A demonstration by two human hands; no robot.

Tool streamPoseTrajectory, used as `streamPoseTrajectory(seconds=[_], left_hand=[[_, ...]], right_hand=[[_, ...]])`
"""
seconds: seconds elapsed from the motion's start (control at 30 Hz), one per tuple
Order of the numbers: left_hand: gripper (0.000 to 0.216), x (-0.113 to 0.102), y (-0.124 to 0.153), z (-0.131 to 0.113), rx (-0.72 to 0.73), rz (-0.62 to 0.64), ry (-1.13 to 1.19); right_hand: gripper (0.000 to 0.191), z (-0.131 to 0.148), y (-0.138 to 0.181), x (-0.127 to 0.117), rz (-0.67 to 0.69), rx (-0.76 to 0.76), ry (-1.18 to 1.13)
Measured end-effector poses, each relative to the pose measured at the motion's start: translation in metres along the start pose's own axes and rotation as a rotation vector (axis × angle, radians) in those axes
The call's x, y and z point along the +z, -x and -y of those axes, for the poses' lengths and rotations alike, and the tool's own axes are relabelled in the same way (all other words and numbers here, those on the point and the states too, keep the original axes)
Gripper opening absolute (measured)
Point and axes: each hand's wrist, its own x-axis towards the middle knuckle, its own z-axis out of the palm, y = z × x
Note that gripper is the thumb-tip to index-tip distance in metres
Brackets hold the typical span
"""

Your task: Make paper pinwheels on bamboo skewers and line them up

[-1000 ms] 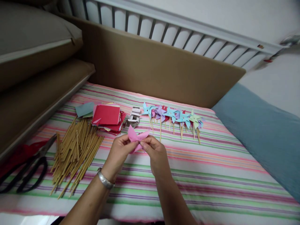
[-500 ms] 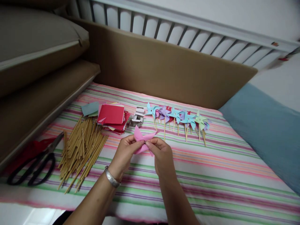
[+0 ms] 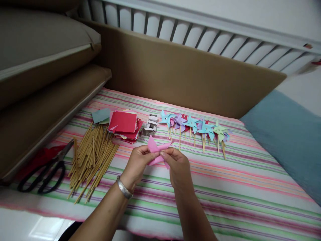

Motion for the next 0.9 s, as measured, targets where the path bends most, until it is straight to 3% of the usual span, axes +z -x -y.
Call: streamPoseTrajectory(seconds=[0.43, 0.6, 0.7, 0.9], left_hand=[[0.017, 0.002, -0.001, 0.001, 0.035, -0.049, -0.024], [0.019, 0.002, 0.000, -0.002, -0.004, 0.004, 0.026], [0.021, 0.001, 0.001, -0.004, -0.026, 0.029, 0.043], [0.012, -0.007, 0.006, -0.023, 0.043, -0.051, -0.004]], right_hand=[[0.009, -0.003, -0.001, -0.001, 0.000, -0.032, 0.065], [0.011, -0.002, -0.001, 0.001, -0.010, -0.065, 0.083], [0.010, 0.004, 0.002, 0.003, -0.010, -0.096, 0.115], [0.009, 0.023, 0.010, 0.000, 0.024, -0.149, 0.188]])
